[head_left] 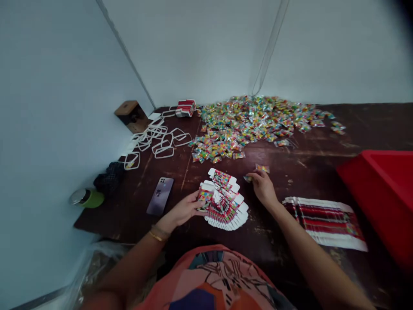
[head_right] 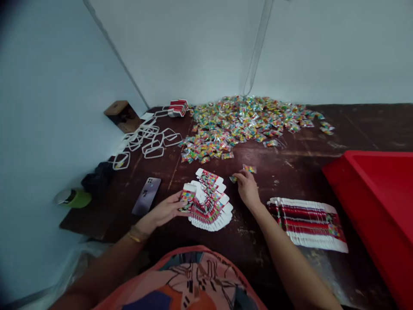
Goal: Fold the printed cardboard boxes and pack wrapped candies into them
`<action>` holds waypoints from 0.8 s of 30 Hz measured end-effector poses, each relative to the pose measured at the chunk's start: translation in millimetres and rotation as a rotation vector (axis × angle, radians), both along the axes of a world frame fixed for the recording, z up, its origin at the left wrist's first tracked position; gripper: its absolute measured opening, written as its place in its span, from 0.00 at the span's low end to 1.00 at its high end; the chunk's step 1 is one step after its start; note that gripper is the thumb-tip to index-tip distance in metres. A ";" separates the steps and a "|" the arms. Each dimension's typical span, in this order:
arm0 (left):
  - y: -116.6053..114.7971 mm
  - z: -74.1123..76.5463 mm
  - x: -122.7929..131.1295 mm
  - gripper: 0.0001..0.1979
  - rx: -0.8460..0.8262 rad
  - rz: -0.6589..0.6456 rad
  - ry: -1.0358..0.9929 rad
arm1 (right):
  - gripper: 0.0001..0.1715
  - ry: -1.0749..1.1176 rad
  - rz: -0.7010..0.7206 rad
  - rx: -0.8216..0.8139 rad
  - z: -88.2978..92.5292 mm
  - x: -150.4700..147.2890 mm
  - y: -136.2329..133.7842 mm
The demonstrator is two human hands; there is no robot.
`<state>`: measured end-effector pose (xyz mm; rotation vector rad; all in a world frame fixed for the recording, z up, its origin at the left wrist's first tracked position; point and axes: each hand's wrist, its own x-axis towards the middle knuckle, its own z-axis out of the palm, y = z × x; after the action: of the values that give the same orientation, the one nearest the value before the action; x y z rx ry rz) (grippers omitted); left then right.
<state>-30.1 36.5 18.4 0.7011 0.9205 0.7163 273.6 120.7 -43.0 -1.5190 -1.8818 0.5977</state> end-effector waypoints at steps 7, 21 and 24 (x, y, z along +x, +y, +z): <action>-7.7 -1.8 64.2 0.26 0.110 -0.059 0.143 | 0.08 0.277 0.388 -0.206 83.8 -28.1 -50.9; -30.5 -4.4 82.4 0.30 0.036 0.053 0.179 | 0.08 0.449 0.344 -0.132 65.1 -48.8 -86.4; -30.2 -7.3 83.0 0.33 -0.006 0.111 0.155 | 0.07 0.800 0.067 -0.258 53.5 -51.7 -94.9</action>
<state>52.9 6.3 11.1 0.7115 1.1102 0.7645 221.8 25.8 10.5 -1.1069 -1.2612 1.2920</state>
